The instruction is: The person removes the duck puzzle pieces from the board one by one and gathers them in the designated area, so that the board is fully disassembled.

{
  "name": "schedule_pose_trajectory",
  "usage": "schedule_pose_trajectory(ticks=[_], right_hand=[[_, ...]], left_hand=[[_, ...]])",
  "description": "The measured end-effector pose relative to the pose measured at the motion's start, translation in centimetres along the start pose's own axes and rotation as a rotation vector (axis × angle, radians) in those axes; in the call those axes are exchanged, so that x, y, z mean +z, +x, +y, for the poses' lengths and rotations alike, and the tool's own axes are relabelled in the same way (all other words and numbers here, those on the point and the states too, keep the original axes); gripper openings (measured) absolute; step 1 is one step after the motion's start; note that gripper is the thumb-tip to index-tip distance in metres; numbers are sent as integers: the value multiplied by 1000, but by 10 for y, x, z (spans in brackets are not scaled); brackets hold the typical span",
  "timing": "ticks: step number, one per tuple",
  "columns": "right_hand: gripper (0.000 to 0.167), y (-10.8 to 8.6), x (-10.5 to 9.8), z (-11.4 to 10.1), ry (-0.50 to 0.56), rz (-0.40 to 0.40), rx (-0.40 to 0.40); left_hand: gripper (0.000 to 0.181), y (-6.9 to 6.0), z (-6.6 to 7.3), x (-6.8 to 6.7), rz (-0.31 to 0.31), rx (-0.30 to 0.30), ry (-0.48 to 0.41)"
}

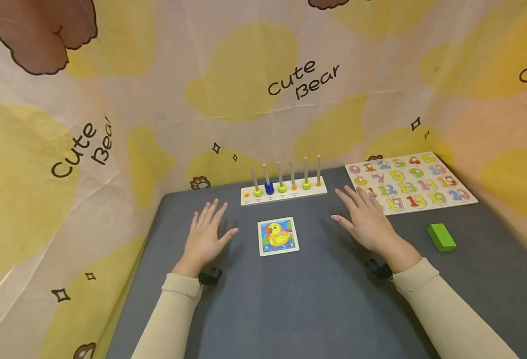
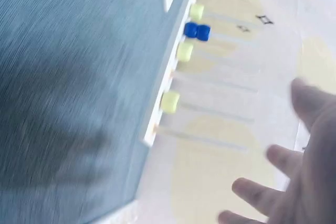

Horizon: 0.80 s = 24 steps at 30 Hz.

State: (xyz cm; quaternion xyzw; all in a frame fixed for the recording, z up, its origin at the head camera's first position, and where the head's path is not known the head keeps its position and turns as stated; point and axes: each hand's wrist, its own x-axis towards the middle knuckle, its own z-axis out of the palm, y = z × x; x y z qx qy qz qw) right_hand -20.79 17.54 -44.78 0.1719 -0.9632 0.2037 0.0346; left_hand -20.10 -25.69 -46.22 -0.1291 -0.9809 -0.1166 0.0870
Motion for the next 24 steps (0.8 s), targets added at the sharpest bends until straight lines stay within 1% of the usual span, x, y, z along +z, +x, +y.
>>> schedule_pose_trajectory(ticks=[2,4,5,7,8,10,12,14,16,18,20,22,24], right_hand=[[79,7,5,-10,68,25,-30],[76,14,12,-23,155,20,-54],[72,18,17,-30,203,8,-60],[62,27,27,-45,289,-34,-62],[55,33,33,-52,321,-59,-67],[42,45,47,-66,361,-111,-81],[33,56,62,-77,374,-174,-101],[31,66,76,-85,369,-232,-115],[33,73,88,-92,347,-283,-115],[36,78,97,-96,283,-307,-122],[38,83,102,-100,204,-319,-133],[40,85,107,-103,119,-329,-155],[41,83,112,-107,49,-334,-182]], left_hand=[[65,-1,7,7,11,26,11],[51,-3,16,16,-11,49,-6],[46,-3,20,22,-35,58,-19],[41,-1,30,33,-86,70,-71],[40,0,34,38,-101,77,-102],[37,3,40,46,-99,106,-152],[30,3,45,53,-94,154,-191],[24,3,48,59,-112,204,-237],[22,0,49,62,-142,237,-276],[22,-2,49,64,-160,259,-304],[23,-3,48,65,-161,277,-315],[23,-4,44,65,-154,299,-310],[24,-10,39,66,-157,314,-303]])
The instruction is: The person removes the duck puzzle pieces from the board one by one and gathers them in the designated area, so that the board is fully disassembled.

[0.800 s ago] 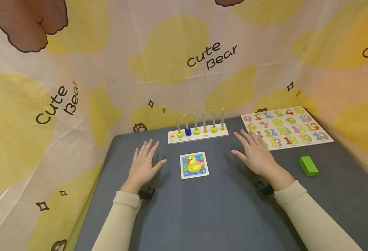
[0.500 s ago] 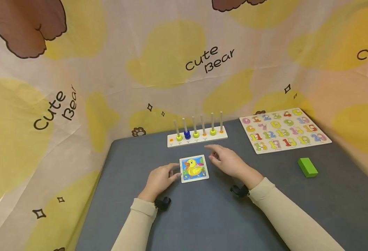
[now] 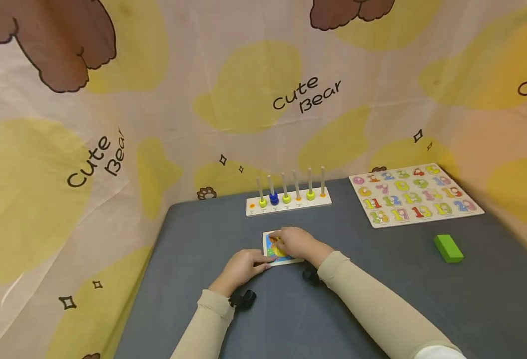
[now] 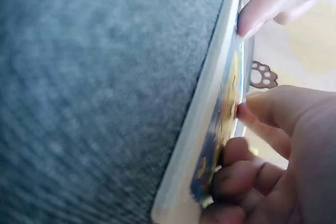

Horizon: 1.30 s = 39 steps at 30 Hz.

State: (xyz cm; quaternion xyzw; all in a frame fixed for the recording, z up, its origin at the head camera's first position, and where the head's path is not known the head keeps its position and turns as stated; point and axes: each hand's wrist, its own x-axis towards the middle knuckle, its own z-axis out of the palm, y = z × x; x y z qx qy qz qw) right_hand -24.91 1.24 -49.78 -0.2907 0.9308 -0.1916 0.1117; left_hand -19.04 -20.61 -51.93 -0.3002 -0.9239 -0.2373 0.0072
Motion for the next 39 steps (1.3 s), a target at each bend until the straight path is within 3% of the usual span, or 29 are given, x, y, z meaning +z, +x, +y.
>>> schedule_pose_trajectory(ticks=[5,9,12,15,20,29,34,39], right_hand=[[43,-5,7,-2,-99,-23,-14],[43,-6,-1,0,-156,-32,-50],[42,-6,-1,-1,-165,-37,-88],[40,-9,1,-2,-139,-36,-125],[42,-11,3,0,-123,-50,-132],[40,2,-12,4,-95,-1,-53],[40,4,-13,3,-92,-60,-48],[44,9,-13,-5,-98,-152,-40]], left_hand=[[24,-10,-9,9,17,39,16],[23,-7,-16,15,123,98,12],[21,-13,-18,21,207,113,-12],[20,-17,-18,25,245,112,-43],[17,-19,-18,25,230,112,-59],[16,0,-21,12,234,112,-39],[16,-2,-22,14,195,99,-50],[17,-12,-18,20,206,85,-45]])
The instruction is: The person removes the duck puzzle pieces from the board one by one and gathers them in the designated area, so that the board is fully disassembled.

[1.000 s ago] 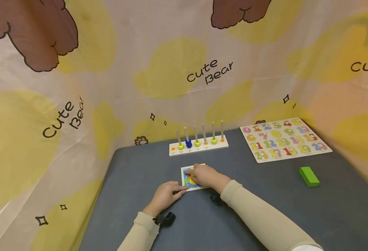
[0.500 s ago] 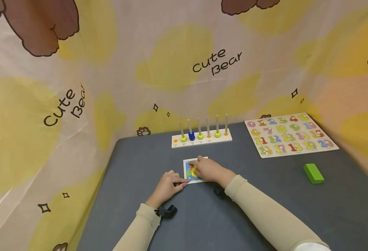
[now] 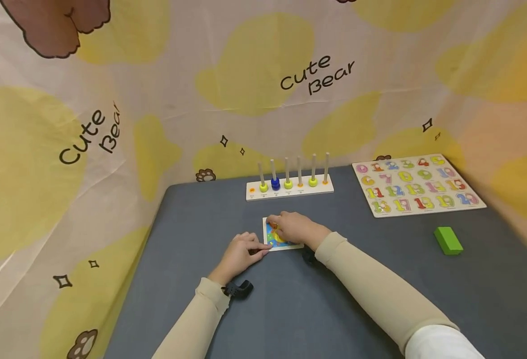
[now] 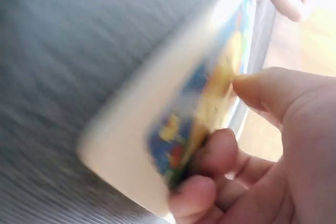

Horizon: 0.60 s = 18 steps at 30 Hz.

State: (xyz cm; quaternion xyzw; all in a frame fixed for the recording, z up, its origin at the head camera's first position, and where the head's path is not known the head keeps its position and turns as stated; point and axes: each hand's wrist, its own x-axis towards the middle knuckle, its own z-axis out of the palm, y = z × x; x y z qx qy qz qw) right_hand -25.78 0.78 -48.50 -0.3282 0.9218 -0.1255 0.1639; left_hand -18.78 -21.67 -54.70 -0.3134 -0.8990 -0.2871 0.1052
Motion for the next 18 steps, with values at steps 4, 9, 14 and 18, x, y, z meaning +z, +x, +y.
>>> schedule_pose_trajectory(ticks=[4,9,14,18], right_hand=[[42,7,-5,0,8,-65,-5],[35,15,-9,6,2,-125,-44],[28,23,-17,13,-63,-135,-92],[26,26,-24,14,-45,-147,-121]], left_hand=[[20,-5,2,1,6,61,70],[24,-8,5,2,-13,88,89],[25,-3,5,1,-14,68,59],[24,1,5,1,3,67,49]])
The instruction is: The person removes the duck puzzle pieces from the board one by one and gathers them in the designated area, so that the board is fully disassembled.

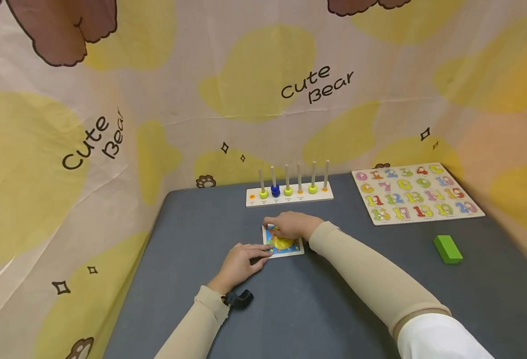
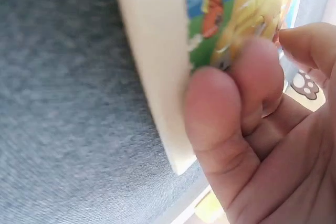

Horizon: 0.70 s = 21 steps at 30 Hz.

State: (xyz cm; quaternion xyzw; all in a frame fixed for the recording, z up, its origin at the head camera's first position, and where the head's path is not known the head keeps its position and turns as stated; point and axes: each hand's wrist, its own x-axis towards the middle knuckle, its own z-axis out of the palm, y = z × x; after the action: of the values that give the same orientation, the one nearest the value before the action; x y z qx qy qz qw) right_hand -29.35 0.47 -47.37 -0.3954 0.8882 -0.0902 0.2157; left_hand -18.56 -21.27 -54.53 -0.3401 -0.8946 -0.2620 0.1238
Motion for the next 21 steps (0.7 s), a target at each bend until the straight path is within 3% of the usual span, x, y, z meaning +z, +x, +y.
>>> schedule_pose_trajectory(ticks=[5,11,16,21], right_hand=[[27,0,0,1,22,-8,2],[29,2,6,9,42,40,-22],[28,0,7,10,65,80,-50],[27,-2,8,11,70,110,-59]], left_hand=[[24,-2,1,1,-2,0,-11],[24,-3,1,0,-13,-24,-17],[23,-2,2,-2,-44,-48,-26],[28,-1,4,-2,-100,-57,40]])
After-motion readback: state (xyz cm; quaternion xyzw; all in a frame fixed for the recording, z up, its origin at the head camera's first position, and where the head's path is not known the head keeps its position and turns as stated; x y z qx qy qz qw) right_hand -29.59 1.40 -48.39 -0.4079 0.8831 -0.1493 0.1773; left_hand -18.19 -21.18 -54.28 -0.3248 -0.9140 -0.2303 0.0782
